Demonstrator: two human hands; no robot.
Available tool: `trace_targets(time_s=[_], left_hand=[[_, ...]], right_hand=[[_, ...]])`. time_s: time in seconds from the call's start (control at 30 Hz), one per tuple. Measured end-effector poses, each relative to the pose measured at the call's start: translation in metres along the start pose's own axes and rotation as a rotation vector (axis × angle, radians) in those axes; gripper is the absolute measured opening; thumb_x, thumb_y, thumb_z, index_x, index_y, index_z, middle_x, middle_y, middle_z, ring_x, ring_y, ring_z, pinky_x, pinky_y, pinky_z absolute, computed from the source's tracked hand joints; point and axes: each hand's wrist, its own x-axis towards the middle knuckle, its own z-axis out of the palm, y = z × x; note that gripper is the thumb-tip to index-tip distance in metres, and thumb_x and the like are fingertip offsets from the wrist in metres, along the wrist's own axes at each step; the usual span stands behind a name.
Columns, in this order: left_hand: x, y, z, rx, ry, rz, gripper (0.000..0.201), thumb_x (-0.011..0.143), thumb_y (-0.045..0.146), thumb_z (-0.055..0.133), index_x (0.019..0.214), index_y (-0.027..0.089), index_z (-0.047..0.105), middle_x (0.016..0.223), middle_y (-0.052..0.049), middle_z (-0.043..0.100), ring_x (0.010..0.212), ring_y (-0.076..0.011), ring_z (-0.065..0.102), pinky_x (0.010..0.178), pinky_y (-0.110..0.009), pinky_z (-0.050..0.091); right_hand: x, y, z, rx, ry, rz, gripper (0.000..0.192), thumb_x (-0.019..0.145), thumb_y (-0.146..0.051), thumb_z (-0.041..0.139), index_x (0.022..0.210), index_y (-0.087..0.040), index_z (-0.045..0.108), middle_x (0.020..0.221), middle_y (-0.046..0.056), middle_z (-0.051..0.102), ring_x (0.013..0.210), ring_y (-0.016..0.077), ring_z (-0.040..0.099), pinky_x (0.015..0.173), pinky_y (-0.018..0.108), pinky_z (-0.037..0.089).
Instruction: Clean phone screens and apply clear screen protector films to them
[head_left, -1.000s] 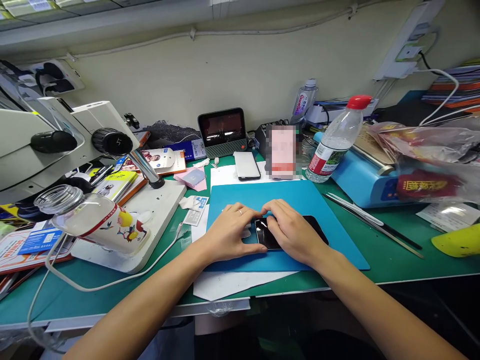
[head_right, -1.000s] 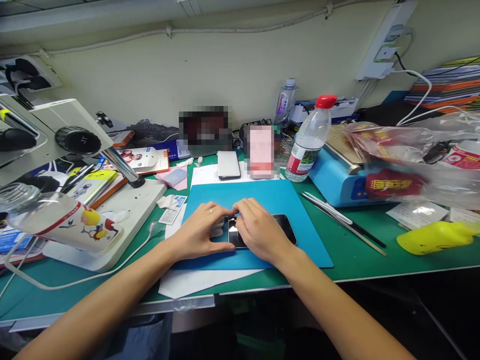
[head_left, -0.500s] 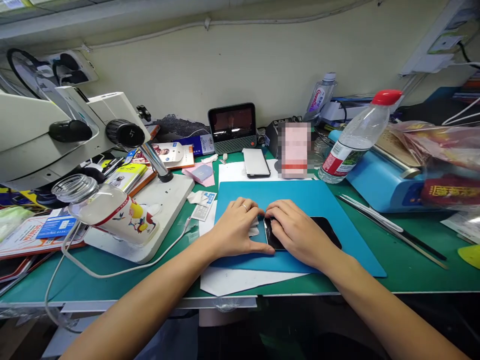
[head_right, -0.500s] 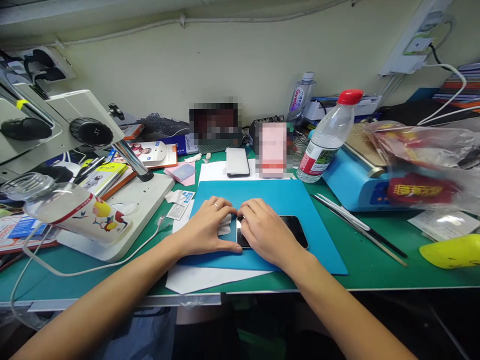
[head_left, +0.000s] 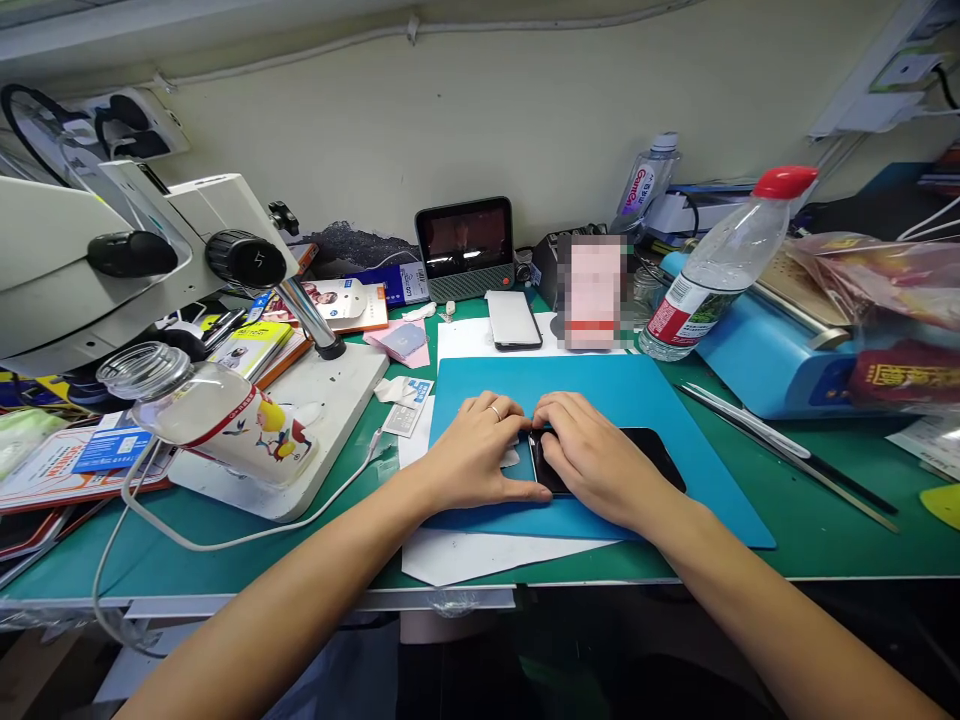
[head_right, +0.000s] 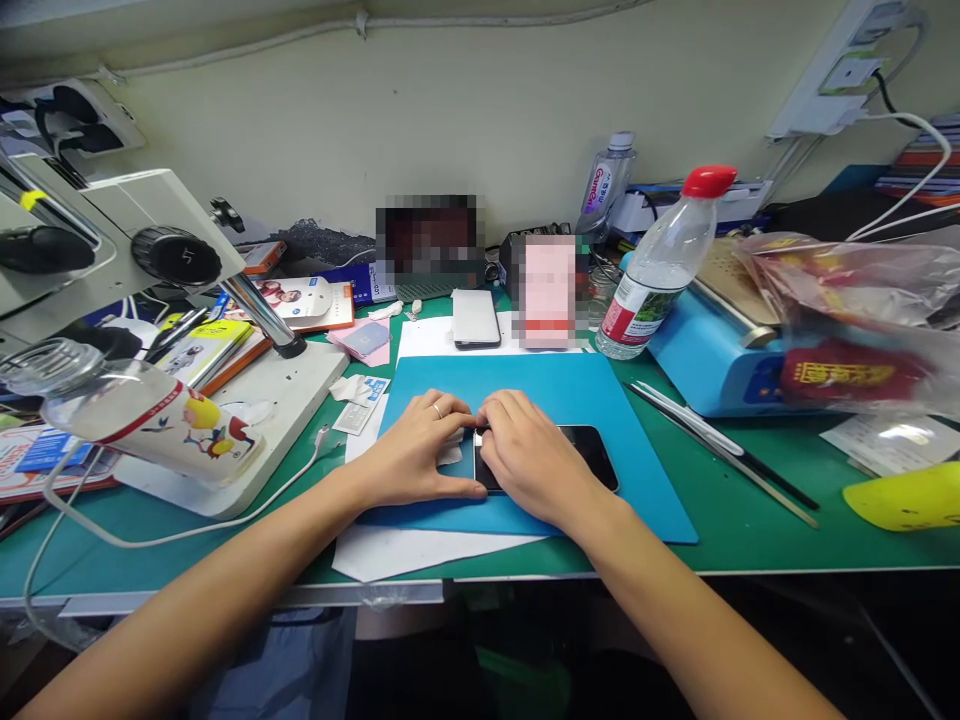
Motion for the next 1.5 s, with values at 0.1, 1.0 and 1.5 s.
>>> trace_targets(time_s=[0.1, 1.0, 1.5], left_hand=[[0.000, -0.001, 0.001, -0.001, 0.005, 0.006, 0.069, 0.075, 0.061, 0.081, 0.128, 0.023, 0.058, 0.121, -0.009, 0.062, 0.110, -0.0290, 0.053, 0.098, -0.046, 0.043], [-0.003, 0.003, -0.001, -0.013, 0.145, 0.061, 0.049, 0.086, 0.054, 0.072, 0.121, 0.023, 0.060, 0.118, -0.009, 0.064, 0.105, -0.0268, 0.055, 0.090, -0.042, 0.044], [-0.001, -0.005, -0.005, -0.020, 0.215, -0.149, 0.062, 0.090, 0.058, 0.066, 0.137, 0.021, 0.049, 0.128, -0.010, 0.061, 0.116, -0.0298, 0.054, 0.099, -0.047, 0.044]], right_hand=[[0.000, 0.001, 0.001, 0.007, 0.010, 0.002, 0.015, 0.095, -0.014, 0.041, 0.097, -0.023, 0.053, 0.104, 0.010, 0.064, 0.102, 0.0270, 0.060, 0.088, 0.046, 0.053], [-0.006, -0.005, -0.045, 0.113, -0.171, -0.078, 0.042, 0.091, -0.048, 0.064, 0.124, -0.024, 0.059, 0.118, 0.009, 0.064, 0.107, 0.0275, 0.061, 0.087, 0.042, 0.052], [0.028, 0.031, -0.089, 0.585, 0.137, 0.024, 0.072, 0.079, -0.043, 0.080, 0.143, -0.041, 0.047, 0.148, 0.004, 0.052, 0.139, 0.0337, 0.049, 0.114, 0.055, 0.044]])
